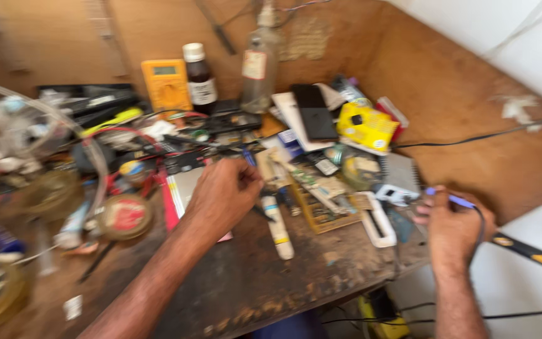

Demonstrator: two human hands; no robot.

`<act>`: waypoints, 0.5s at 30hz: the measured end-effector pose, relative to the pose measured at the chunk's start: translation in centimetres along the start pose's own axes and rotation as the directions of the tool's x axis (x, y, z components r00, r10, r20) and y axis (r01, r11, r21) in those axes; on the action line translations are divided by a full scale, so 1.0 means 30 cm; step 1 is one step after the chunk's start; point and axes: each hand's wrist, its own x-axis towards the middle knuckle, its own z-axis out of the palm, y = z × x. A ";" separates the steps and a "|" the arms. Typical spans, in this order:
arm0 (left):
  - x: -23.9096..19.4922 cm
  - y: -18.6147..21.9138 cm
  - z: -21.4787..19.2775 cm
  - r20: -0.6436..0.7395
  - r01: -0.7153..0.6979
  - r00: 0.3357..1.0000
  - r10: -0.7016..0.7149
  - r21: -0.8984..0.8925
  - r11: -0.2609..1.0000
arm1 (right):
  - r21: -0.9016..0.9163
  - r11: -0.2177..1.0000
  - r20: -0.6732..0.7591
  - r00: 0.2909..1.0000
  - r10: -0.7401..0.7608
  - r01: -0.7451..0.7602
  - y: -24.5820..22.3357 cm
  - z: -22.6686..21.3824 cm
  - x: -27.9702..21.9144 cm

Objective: The person uses a screwdriver to remove screws from a small circuit board, then uses tweezers to detach and inspect a component. The person handles the board and component repeatedly, placing them back on the workbench.

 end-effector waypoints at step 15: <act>-0.103 -0.243 -0.213 -0.167 -0.045 0.984 0.068 0.138 0.989 | 0.243 0.711 0.302 0.748 0.591 -0.660 0.600 -0.020 0.248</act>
